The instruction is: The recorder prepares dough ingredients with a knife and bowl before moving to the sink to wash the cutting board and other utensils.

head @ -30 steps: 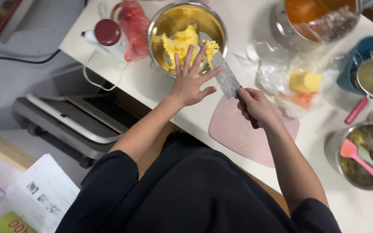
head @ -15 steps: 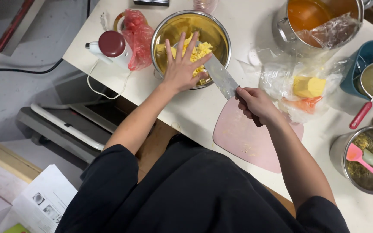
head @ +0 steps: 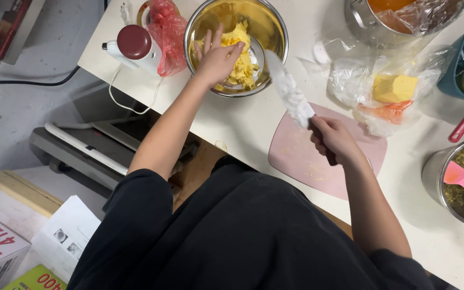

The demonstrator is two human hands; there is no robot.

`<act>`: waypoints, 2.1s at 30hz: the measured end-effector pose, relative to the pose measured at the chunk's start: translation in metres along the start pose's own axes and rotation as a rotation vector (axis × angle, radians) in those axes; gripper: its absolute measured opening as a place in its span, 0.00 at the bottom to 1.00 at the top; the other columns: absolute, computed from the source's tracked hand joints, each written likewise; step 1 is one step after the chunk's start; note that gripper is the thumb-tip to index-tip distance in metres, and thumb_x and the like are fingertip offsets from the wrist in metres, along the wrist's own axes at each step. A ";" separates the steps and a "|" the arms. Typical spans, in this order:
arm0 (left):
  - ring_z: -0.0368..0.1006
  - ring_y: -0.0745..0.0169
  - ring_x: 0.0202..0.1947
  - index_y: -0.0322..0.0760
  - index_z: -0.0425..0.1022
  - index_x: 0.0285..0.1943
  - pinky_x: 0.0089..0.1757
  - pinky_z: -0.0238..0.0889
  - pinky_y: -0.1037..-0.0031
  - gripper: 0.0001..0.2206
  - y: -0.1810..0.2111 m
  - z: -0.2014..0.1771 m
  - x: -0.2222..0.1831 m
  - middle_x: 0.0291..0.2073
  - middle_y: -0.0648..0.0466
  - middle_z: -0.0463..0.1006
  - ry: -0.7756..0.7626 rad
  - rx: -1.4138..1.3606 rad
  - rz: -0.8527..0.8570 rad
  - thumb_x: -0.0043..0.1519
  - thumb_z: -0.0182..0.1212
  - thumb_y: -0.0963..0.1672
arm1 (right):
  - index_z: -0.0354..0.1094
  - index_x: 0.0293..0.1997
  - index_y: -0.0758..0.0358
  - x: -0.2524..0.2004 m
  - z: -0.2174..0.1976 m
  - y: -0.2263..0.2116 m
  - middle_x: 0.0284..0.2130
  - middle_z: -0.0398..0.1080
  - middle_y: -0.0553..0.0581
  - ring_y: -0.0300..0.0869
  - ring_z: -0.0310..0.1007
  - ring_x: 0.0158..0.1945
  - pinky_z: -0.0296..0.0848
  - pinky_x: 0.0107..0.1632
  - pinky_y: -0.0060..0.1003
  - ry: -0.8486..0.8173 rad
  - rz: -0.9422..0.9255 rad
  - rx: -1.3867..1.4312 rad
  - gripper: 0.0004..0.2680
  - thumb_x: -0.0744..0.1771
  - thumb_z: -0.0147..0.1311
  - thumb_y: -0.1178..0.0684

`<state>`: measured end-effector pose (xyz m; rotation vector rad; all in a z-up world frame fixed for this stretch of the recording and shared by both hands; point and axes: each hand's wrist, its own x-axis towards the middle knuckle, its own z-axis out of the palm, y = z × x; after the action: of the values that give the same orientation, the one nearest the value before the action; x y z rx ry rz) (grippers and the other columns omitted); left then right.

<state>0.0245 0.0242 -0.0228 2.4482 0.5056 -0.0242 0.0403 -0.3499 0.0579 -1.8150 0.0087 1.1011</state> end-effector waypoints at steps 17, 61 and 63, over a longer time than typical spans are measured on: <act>0.57 0.49 0.70 0.50 0.84 0.52 0.69 0.36 0.50 0.13 -0.022 0.017 0.005 0.69 0.52 0.66 0.228 0.047 0.028 0.60 0.64 0.41 | 0.64 0.41 0.66 -0.059 -0.042 0.115 0.20 0.60 0.53 0.36 0.55 0.17 0.55 0.20 0.32 0.121 -0.042 0.253 0.12 0.72 0.43 0.46; 0.66 0.52 0.61 0.54 0.85 0.50 0.68 0.23 0.36 0.13 -0.016 0.017 0.036 0.48 0.54 0.78 -0.179 0.888 0.415 0.57 0.67 0.44 | 0.68 0.39 0.66 -0.018 -0.054 0.120 0.17 0.62 0.51 0.34 0.57 0.15 0.55 0.19 0.30 0.124 -0.051 0.159 0.10 0.71 0.50 0.49; 0.69 0.55 0.60 0.49 0.86 0.43 0.71 0.30 0.39 0.07 -0.032 0.021 0.043 0.45 0.58 0.79 -0.083 0.940 0.534 0.61 0.64 0.42 | 0.68 0.39 0.63 -0.020 -0.054 0.108 0.16 0.61 0.50 0.34 0.55 0.14 0.48 0.14 0.33 0.146 0.046 0.126 0.10 0.70 0.49 0.47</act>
<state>0.0551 0.0504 -0.0648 3.3956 -0.3040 -0.1739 0.0165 -0.4546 -0.0003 -1.7853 0.2030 0.9762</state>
